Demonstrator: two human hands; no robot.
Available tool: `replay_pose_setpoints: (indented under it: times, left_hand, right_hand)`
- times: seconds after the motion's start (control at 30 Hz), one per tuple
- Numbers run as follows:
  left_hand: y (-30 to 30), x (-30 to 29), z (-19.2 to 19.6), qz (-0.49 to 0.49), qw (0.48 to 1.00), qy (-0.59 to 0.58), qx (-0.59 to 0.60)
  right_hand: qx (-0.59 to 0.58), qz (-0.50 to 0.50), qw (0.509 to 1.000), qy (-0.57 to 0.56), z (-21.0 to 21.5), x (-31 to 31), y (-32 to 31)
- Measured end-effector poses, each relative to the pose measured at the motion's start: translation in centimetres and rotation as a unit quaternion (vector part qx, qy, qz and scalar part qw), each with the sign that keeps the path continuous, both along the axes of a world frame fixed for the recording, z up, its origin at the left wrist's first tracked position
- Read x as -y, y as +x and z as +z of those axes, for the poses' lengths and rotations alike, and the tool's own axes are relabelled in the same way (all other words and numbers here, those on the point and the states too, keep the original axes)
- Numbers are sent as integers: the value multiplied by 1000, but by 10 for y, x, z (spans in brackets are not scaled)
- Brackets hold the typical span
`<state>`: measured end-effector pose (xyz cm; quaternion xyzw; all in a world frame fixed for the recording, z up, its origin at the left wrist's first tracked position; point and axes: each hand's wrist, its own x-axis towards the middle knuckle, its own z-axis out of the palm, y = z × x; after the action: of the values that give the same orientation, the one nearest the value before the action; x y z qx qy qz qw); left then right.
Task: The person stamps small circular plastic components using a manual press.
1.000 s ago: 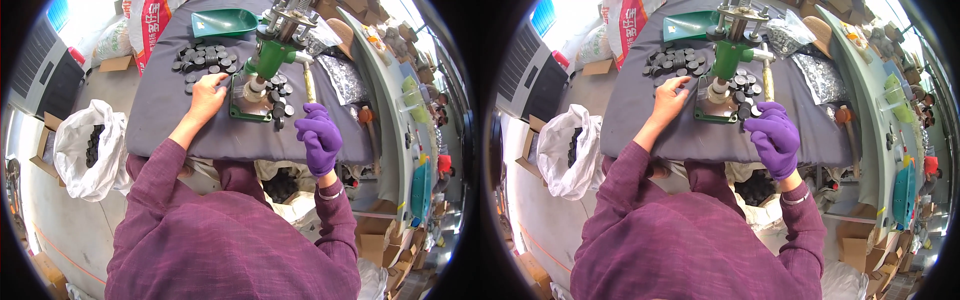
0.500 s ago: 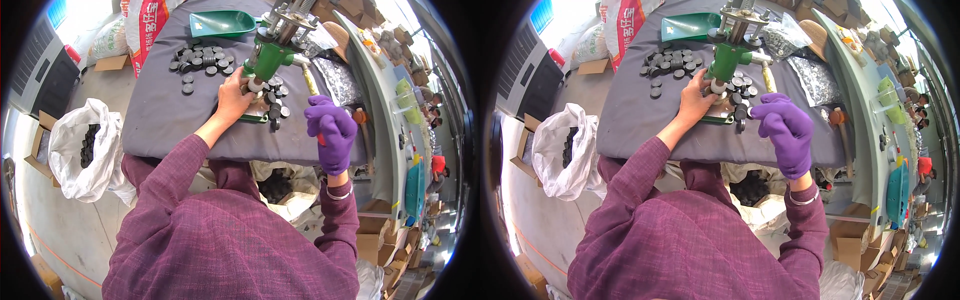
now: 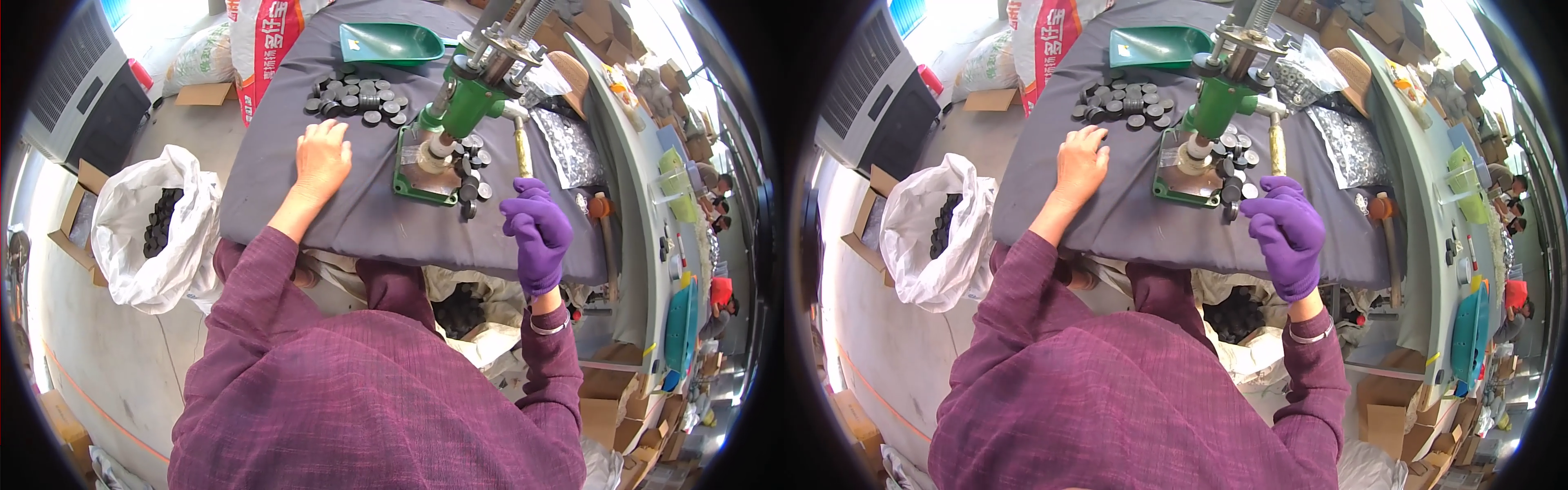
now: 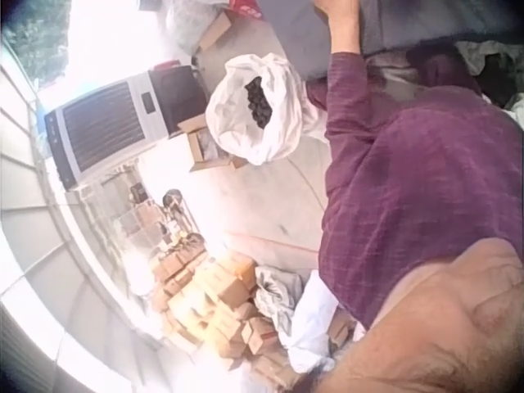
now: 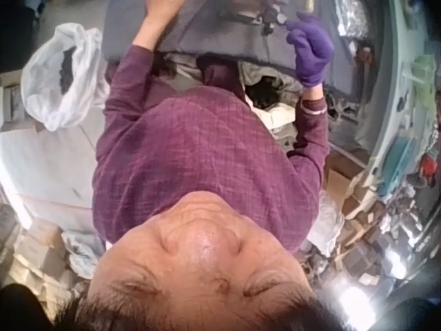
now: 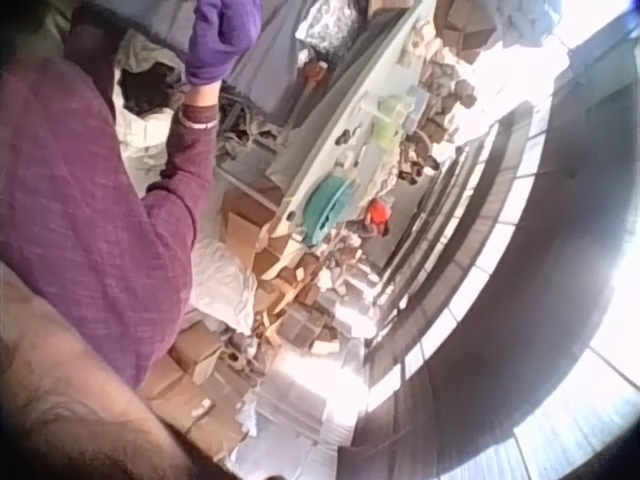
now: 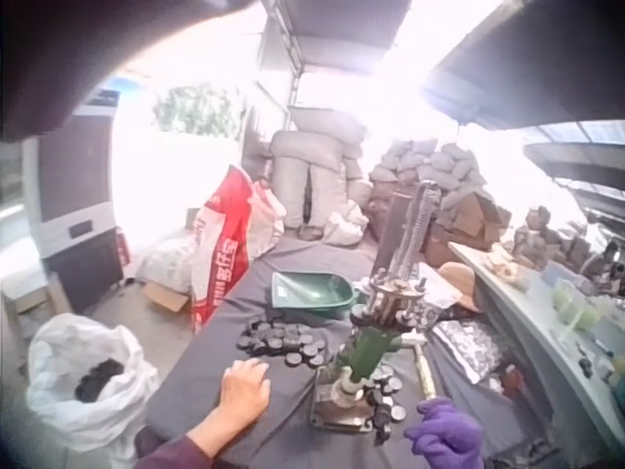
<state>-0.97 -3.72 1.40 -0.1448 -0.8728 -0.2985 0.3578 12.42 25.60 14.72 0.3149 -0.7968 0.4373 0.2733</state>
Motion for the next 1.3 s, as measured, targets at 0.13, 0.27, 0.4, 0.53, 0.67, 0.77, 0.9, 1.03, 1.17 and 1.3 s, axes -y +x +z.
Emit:
replay_pose_setpoints:
  times: [0.13,0.27,0.4,0.53,0.67,0.77,0.9,1.03,1.17,1.3]
  left_hand:
    - [7,15,-13,43,983,-165,69]
    - [6,17,-16,20,983,-163,79]
    - [-6,4,-13,-7,992,-85,92]
    - [-4,-27,-6,-92,990,88,65]
    - [3,-70,17,-173,975,125,59]
    - [2,-85,21,-193,973,107,69]
    - [0,-99,18,-206,968,120,76]
    - [2,-110,22,-209,944,199,159]
    - [0,-112,22,-188,940,221,178]
    - [0,-115,19,-165,942,226,186]
  right_hand:
    - [59,-3,995,-84,20,0,2]
    - [136,-12,977,-163,48,6,3]
    - [141,-26,976,-162,64,5,-4]
    - [130,-29,979,-157,61,2,-6]
    - [129,-43,979,-150,63,3,-4]
    - [139,-30,978,-152,61,0,-6]
    - [135,-36,978,-157,60,3,-7]
    - [127,-49,978,-161,61,3,-5]
    - [135,-10,972,-191,54,0,-7]
    - [130,0,967,-220,47,2,-6]
